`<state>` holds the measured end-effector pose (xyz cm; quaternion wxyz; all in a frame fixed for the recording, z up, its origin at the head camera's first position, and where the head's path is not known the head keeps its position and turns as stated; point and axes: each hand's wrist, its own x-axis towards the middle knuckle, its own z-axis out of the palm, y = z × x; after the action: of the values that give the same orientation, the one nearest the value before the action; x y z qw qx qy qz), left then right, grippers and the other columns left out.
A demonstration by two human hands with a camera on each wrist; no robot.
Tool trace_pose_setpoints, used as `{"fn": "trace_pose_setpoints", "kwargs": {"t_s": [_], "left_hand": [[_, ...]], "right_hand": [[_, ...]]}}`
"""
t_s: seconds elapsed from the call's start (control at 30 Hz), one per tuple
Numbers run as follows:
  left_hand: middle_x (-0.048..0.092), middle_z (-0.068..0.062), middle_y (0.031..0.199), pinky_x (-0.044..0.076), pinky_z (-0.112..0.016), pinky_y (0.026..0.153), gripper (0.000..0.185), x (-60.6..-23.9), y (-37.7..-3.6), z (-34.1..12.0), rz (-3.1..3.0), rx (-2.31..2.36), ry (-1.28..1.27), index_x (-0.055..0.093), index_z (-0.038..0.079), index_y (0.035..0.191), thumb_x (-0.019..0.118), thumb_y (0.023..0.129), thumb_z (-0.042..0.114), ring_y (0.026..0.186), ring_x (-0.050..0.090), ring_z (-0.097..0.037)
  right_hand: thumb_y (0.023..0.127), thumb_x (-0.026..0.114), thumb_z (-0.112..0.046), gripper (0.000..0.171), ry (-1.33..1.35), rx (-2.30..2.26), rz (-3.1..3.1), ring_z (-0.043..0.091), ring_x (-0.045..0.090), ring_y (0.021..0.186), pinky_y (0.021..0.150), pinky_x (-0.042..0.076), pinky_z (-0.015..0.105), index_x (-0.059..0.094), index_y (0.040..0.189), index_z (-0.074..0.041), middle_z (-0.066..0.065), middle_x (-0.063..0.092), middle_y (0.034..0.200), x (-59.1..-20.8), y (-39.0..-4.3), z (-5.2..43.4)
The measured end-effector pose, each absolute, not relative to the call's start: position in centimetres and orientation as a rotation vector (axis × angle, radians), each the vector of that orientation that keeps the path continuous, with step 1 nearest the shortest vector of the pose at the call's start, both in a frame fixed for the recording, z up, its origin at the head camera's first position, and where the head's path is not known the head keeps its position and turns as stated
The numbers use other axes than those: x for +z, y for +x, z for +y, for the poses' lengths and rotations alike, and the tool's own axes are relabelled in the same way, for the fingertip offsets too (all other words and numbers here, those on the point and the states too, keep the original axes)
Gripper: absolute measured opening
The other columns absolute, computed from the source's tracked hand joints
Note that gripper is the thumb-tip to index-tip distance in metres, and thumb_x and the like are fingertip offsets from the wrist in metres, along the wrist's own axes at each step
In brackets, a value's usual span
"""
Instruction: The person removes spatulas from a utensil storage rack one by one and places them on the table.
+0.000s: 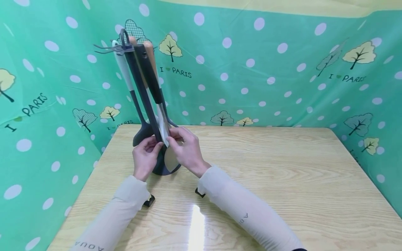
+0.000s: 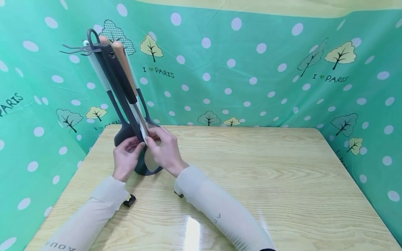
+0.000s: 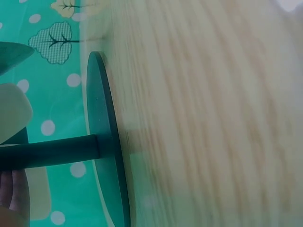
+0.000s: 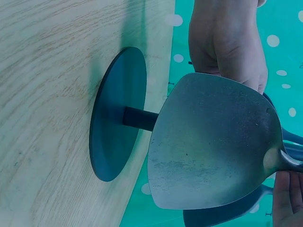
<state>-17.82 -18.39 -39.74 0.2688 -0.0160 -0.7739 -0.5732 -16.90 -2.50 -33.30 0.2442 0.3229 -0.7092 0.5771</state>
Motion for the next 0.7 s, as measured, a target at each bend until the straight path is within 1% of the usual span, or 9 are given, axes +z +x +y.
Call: {"fn": "trace_pose_setpoints", "kwargs": {"t_s": [0.3,0.53,0.7], "left_hand": [[0.068,-0.023,0.097,0.054,-0.020,0.076,0.021,-39.8,-17.8,-17.6,-2.088,-1.568,-0.059,0.067,-0.009,0.103,0.070,0.085,0.000,0.084,0.066,-0.019],[0.068,-0.024,0.097,0.055,-0.022,0.077,0.021,-39.7,-17.8,-17.0,-2.068,-1.594,-0.103,0.066,-0.011,0.103,0.070,0.084,-0.002,0.086,0.066,-0.028],[0.068,-0.025,0.096,0.056,-0.024,0.077,0.021,-39.8,-17.8,-16.6,-2.051,-1.613,-0.127,0.065,-0.012,0.102,0.070,0.083,-0.004,0.085,0.066,-0.030]], "right_hand": [[0.083,0.064,0.013,0.014,0.876,1.577,-1.908,0.028,0.063,0.079,0.073,0.056,0.029,0.063,0.097,0.012,0.020,0.064,0.089,-33.5,-16.7,-1.7],[0.082,0.064,0.014,0.014,0.873,1.585,-1.889,0.029,0.062,0.078,0.072,0.056,0.030,0.063,0.096,0.012,0.021,0.064,0.089,-33.7,-16.8,-1.2],[0.083,0.063,0.015,0.014,0.873,1.574,-1.888,0.029,0.062,0.079,0.072,0.056,0.031,0.063,0.096,0.012,0.021,0.064,0.089,-33.7,-16.7,-0.8]]}}
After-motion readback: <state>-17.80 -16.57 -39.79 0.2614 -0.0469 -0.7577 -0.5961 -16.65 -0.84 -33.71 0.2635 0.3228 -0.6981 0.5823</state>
